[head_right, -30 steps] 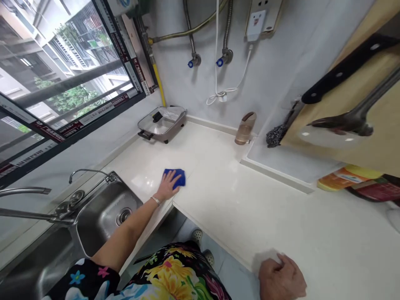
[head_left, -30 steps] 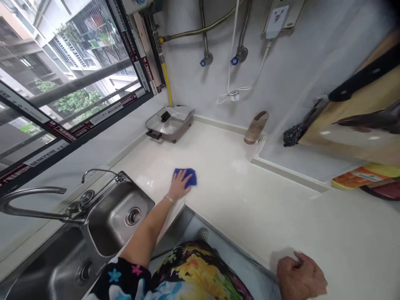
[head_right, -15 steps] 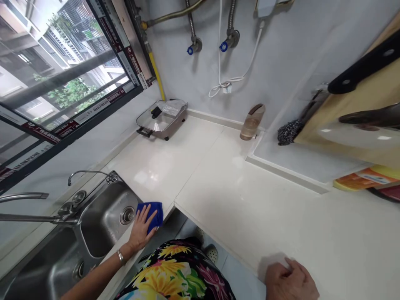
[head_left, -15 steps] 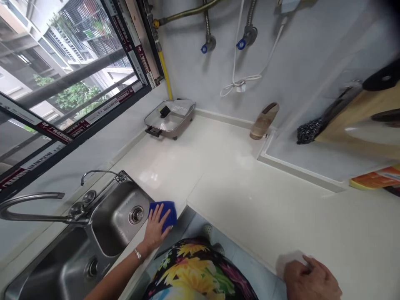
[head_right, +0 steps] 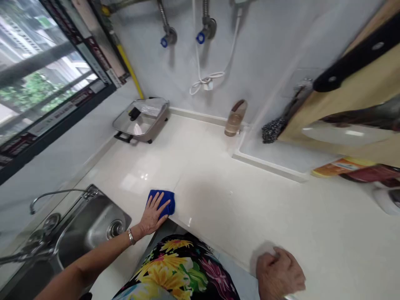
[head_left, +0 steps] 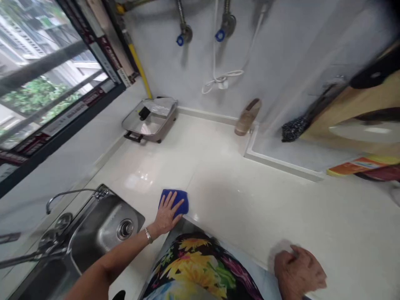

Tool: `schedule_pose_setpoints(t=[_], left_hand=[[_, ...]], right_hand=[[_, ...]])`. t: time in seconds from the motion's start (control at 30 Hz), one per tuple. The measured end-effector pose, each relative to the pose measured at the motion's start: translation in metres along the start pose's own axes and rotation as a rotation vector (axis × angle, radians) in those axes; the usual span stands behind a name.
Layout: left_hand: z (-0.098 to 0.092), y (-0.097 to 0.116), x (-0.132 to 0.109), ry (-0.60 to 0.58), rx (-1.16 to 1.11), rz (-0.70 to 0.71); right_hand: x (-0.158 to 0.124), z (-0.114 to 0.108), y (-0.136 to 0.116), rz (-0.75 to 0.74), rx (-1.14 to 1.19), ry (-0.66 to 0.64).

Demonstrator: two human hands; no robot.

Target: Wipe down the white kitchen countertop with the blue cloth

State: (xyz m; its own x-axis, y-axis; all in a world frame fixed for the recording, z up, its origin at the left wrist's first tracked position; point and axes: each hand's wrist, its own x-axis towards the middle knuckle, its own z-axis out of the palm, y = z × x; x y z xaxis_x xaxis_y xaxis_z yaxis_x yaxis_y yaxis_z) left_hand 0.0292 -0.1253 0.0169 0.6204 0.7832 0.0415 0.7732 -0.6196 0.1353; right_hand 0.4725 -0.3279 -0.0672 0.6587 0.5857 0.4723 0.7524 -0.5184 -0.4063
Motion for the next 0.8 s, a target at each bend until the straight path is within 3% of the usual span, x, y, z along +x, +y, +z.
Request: schedule_pose_setpoints(t=[0.1, 0.2, 0.3, 0.47, 0.6, 0.7, 0.8], left_hand=[[-0.001, 0.003, 0.039, -0.068, -0.065, 0.219], [0.001, 0.025, 0.079, -0.158, -0.133, 0.399], [0.011, 0.068, 0.122, -0.197, -0.215, 0.578], [0.043, 0.16, 0.184, -0.167, -0.358, 0.894], [0.064, 0.214, 0.226, -0.167, -0.444, 1.028], [0.07, 0.231, 0.252, -0.193, -0.485, 1.077], [0.07, 0.226, 0.262, -0.187, -0.5, 1.101]], right_hand=[[0.003, -0.005, -0.017, 0.051, -0.111, 0.059], [0.006, -0.007, -0.027, 0.076, -0.177, 0.059], [0.009, -0.007, -0.03, 0.101, -0.194, 0.047], [0.015, -0.008, -0.031, 0.121, -0.141, -0.006], [0.019, -0.008, -0.036, 0.192, -0.089, 0.031], [0.021, -0.006, -0.036, 0.211, -0.106, 0.05], [0.021, -0.006, -0.035, 0.198, -0.146, 0.048]])
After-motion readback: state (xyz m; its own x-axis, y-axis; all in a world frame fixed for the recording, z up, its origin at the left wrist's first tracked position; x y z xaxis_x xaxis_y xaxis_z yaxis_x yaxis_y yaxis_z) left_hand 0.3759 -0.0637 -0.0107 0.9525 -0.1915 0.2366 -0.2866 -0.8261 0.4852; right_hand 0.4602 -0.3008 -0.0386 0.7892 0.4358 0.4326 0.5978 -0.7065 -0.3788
